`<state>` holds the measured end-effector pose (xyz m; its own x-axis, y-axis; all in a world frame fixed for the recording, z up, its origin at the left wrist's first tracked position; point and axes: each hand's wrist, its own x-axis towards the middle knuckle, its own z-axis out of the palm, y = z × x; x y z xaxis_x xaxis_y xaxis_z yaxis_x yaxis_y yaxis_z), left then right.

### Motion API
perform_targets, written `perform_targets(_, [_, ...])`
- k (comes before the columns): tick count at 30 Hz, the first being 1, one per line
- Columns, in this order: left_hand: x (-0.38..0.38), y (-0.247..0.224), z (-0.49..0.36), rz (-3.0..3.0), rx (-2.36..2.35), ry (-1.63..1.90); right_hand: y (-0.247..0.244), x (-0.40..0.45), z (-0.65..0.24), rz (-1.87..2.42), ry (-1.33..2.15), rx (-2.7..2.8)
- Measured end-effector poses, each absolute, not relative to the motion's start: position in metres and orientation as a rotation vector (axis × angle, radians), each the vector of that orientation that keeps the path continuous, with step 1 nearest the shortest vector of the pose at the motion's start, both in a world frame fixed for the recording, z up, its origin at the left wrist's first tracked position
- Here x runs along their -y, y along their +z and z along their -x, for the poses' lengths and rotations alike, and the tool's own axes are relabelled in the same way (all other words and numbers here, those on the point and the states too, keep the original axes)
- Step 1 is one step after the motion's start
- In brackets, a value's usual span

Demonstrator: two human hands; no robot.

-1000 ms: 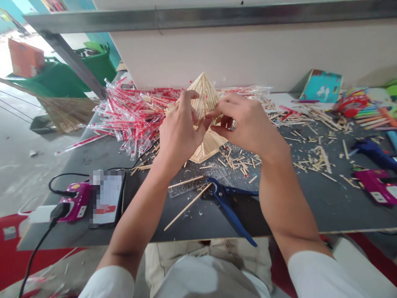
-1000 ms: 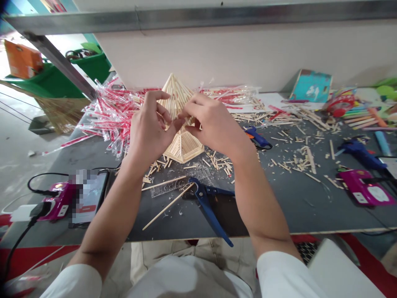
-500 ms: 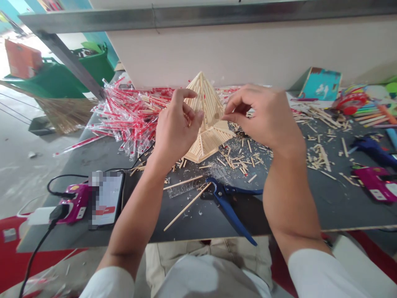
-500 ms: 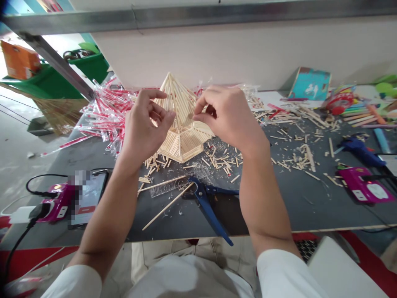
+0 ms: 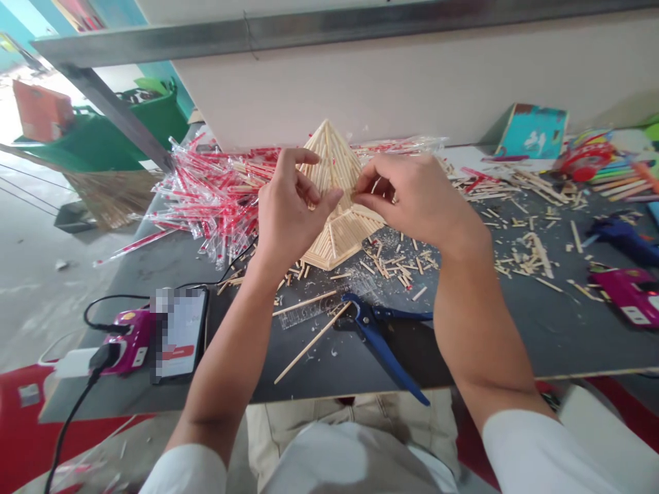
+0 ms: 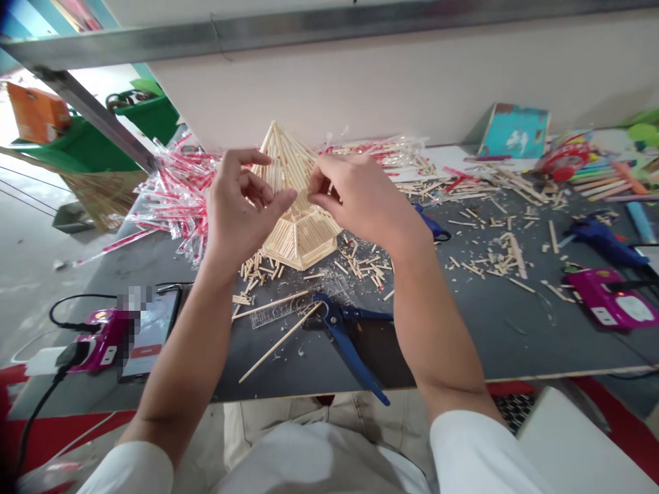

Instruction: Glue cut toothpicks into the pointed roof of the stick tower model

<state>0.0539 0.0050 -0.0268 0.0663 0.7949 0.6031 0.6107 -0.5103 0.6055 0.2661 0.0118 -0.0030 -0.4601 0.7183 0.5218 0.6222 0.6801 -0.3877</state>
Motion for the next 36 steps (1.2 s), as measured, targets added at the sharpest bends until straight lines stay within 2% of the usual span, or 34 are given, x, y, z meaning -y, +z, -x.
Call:
perform_targets(12, [-0.016,-0.042,-0.059,-2.014,-1.449,1.492,-0.004,-0.012,-0.260,0.966,0.233,2.258])
perform_targets(36, [-0.011,-0.028,-0.057,-1.898,-1.309,1.567,-0.010,-0.016,-0.256,0.875,0.216,2.275])
